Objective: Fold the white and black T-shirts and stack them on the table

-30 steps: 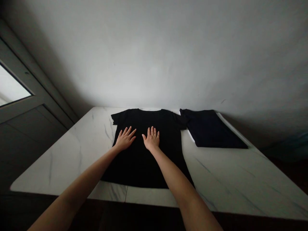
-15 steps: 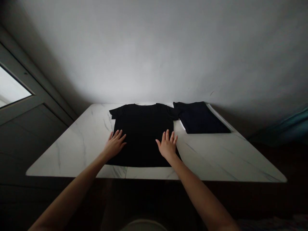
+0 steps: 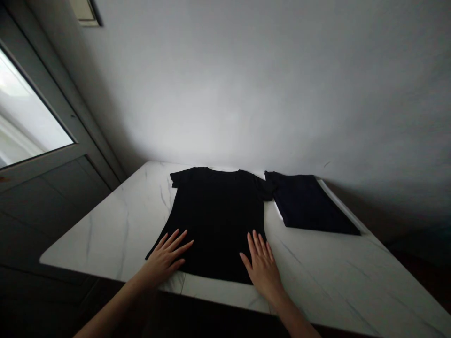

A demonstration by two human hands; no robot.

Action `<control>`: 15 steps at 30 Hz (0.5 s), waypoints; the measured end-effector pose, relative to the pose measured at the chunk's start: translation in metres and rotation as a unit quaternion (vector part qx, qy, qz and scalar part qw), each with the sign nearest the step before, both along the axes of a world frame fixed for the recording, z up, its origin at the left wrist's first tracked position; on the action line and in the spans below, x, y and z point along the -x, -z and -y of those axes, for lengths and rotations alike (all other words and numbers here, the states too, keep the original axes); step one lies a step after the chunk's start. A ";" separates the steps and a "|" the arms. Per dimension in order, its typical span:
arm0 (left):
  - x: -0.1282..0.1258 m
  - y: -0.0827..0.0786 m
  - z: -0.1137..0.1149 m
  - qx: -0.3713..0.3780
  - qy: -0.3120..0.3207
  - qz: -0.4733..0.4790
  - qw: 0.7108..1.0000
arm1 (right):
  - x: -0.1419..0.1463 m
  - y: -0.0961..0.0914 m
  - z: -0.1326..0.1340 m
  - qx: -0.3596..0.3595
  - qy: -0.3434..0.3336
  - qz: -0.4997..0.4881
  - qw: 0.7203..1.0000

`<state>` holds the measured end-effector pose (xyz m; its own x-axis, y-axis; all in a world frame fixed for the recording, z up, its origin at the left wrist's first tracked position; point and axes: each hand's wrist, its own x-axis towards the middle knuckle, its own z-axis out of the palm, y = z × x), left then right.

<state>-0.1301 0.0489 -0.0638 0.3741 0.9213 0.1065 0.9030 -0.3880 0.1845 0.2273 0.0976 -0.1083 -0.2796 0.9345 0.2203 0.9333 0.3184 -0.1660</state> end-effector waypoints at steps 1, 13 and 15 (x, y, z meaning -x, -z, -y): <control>0.006 -0.001 0.005 0.007 -0.018 0.025 0.999 | -0.009 0.003 -0.001 0.006 -0.002 0.001 1.000; 0.041 -0.025 -0.112 -0.072 -0.292 0.075 0.951 | 0.217 -0.119 -0.258 0.133 -0.244 -0.067 0.958; 0.047 -0.043 -0.160 -0.035 -0.307 0.049 0.950 | 0.266 -0.116 -0.299 0.119 -0.241 -0.081 0.960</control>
<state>-0.1771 0.2090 -0.0206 -0.2460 0.9521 0.1818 0.9429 0.1916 0.2723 -0.0388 0.3961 0.0077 -0.6722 0.7345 0.0931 0.6428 0.6414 -0.4189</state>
